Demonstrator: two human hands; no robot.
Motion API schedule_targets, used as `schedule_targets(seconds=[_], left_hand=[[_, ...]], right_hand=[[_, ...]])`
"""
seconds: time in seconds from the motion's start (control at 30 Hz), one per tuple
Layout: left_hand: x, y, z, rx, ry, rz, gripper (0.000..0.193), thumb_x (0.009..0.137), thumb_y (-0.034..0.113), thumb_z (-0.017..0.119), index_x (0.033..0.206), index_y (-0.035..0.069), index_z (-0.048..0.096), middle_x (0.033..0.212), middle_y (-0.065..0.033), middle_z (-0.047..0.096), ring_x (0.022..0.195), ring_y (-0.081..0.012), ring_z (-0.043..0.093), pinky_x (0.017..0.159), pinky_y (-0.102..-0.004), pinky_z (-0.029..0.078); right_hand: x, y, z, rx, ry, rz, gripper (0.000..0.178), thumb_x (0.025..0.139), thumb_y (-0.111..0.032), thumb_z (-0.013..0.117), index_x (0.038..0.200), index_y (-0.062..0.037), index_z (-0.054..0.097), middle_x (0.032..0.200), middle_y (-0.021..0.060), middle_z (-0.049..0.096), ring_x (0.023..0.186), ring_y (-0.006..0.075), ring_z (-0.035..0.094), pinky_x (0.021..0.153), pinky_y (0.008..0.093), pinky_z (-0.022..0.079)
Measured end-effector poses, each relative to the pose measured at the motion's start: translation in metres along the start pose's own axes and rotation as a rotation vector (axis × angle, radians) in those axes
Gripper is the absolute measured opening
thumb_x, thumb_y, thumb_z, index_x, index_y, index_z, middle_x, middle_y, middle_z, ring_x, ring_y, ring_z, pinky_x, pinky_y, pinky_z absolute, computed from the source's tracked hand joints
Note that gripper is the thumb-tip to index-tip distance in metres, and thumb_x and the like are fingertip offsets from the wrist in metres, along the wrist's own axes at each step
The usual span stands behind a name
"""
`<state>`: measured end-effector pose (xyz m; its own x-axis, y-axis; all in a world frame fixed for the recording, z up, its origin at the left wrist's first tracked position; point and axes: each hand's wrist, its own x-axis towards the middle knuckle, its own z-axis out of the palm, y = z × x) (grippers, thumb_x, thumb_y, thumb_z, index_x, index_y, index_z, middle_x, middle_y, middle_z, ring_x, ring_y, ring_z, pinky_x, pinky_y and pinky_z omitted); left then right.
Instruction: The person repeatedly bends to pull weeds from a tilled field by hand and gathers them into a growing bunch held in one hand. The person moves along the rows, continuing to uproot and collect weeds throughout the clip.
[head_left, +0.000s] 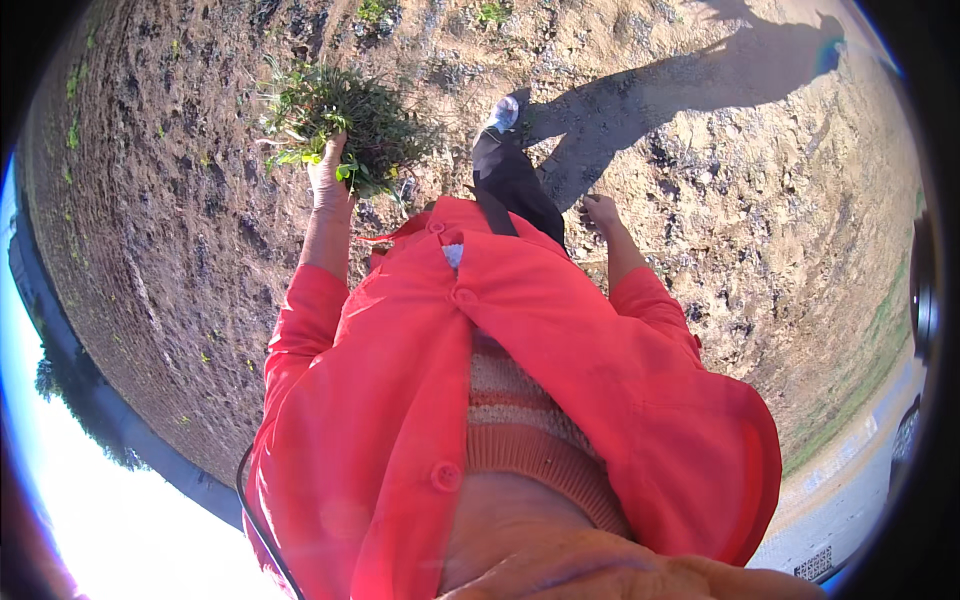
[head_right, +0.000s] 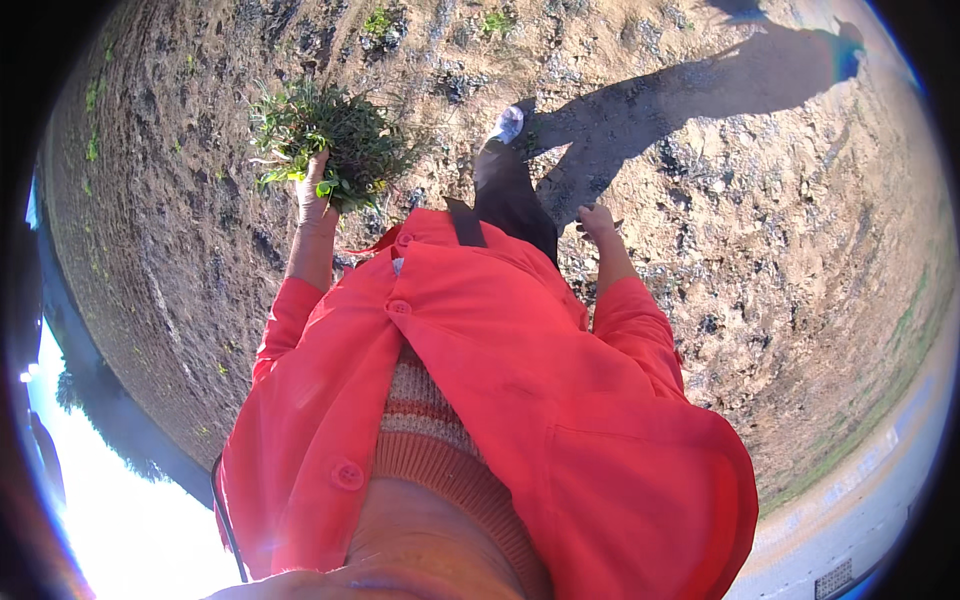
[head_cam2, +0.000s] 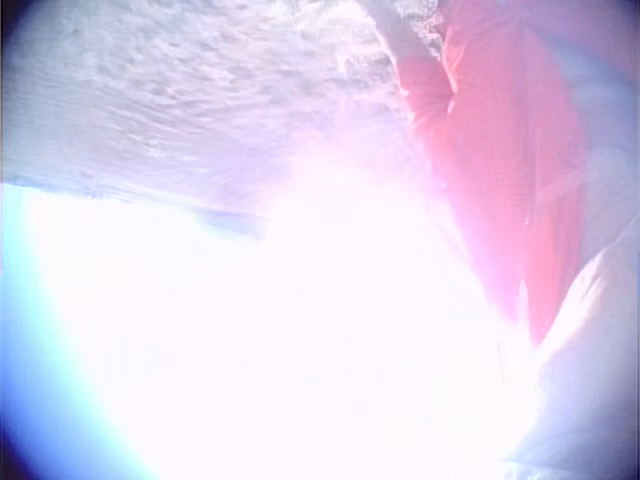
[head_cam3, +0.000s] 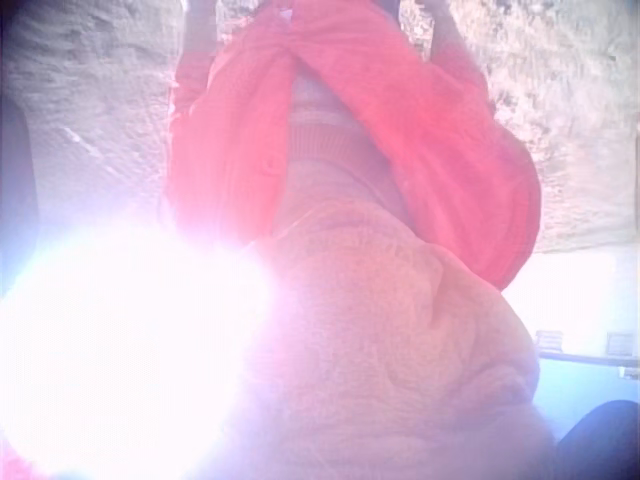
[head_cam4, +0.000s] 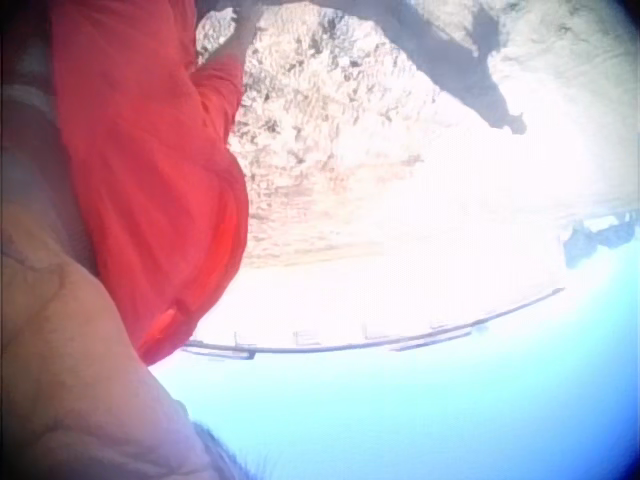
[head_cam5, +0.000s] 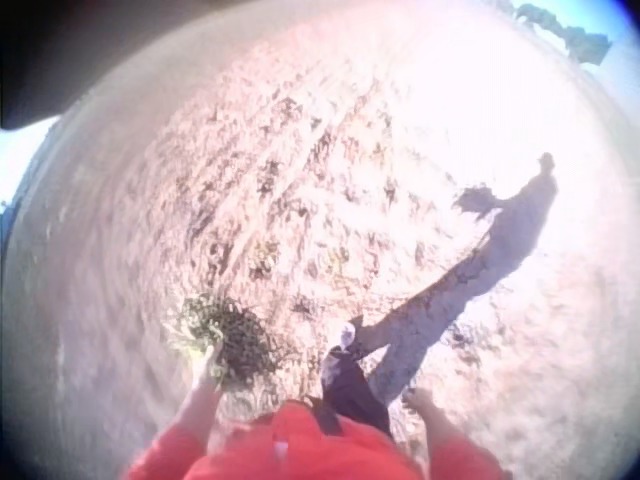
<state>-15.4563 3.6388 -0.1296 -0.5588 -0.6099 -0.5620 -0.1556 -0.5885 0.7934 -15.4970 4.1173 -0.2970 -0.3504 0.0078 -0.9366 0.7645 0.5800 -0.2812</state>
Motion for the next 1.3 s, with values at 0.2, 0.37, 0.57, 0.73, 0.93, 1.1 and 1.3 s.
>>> schedule_targets(seconds=[0.2,0.37,0.57,0.73,0.93,1.1,1.3], left_hand=[[0.092,-0.018,0.034,-0.001,-0.045,-0.260,0.030,0.073,0.012,0.067,0.100,0.006,0.054,0.091,-0.0032,0.059,0.080,-0.0152,0.057,0.070,-0.0307,0.048],[0.151,-0.061,0.033,0.144,0.021,-0.450,0.033,0.070,0.008,0.069,0.099,0.008,0.053,0.090,-0.0014,0.058,0.079,-0.0137,0.056,0.065,-0.0296,0.048],[0.219,-0.106,0.059,0.423,0.132,-0.617,0.026,0.072,0.016,0.067,0.096,0.009,0.057,0.084,-0.0021,0.062,0.069,-0.0147,0.060,0.058,-0.0294,0.051],[0.300,-0.158,0.035,0.577,-0.029,-0.723,0.039,0.068,0.012,0.070,0.103,0.005,0.054,0.096,-0.0032,0.058,0.086,-0.0147,0.055,0.076,-0.0319,0.044],[0.371,-0.220,-0.026,0.604,-0.150,-0.748,0.039,0.071,0.003,0.067,0.105,-0.001,0.050,0.100,-0.0061,0.057,0.089,-0.0144,0.055,0.082,-0.0278,0.042],[0.376,-0.236,-0.018,0.535,-0.129,-0.826,0.037,0.070,0.001,0.065,0.105,0.003,0.052,0.099,-0.0041,0.058,0.088,-0.0139,0.054,0.081,-0.0284,0.043],[0.383,-0.228,0.003,0.570,-0.189,-0.973,0.037,0.070,0.000,0.065,0.104,0.002,0.052,0.099,-0.0042,0.058,0.090,-0.0139,0.054,0.083,-0.0293,0.042]], right_hand=[[0.079,-0.144,0.011,-0.135,0.092,-0.371,0.030,0.077,-0.024,0.051,0.094,-0.0023,0.062,0.076,0.0110,0.063,0.063,0.0159,0.060,0.062,0.0290,0.046],[0.153,-0.219,0.036,-0.398,0.256,-0.354,0.031,0.079,-0.028,0.054,0.098,-0.0050,0.060,0.082,0.0129,0.063,0.078,0.0230,0.061,0.067,0.0301,0.046],[0.262,-0.278,0.081,-0.489,0.195,-0.340,0.033,0.080,-0.033,0.050,0.104,-0.0124,0.059,0.093,0.0139,0.062,0.089,0.0306,0.058,0.077,0.0380,0.044],[0.376,-0.294,0.149,-0.571,0.299,-0.236,0.040,0.079,-0.035,0.050,0.115,-0.0192,0.050,0.110,0.0136,0.054,0.098,0.0299,0.054,0.081,0.0408,0.044],[0.505,-0.311,0.219,-0.768,0.487,-0.356,0.048,0.077,-0.034,0.057,0.121,-0.0216,0.042,0.114,0.0118,0.047,0.097,0.0324,0.052,0.079,0.0437,0.045],[0.559,-0.309,0.238,-0.864,0.585,-0.430,0.031,0.074,-0.031,0.060,0.101,-0.0190,0.051,0.101,0.0098,0.049,0.087,0.0309,0.054,0.070,0.0415,0.047],[0.547,-0.293,0.236,-0.646,0.291,-0.391,0.022,0.075,-0.033,0.058,0.089,-0.0165,0.056,0.094,0.0104,0.053,0.084,0.0321,0.053,0.067,0.0401,0.046]])
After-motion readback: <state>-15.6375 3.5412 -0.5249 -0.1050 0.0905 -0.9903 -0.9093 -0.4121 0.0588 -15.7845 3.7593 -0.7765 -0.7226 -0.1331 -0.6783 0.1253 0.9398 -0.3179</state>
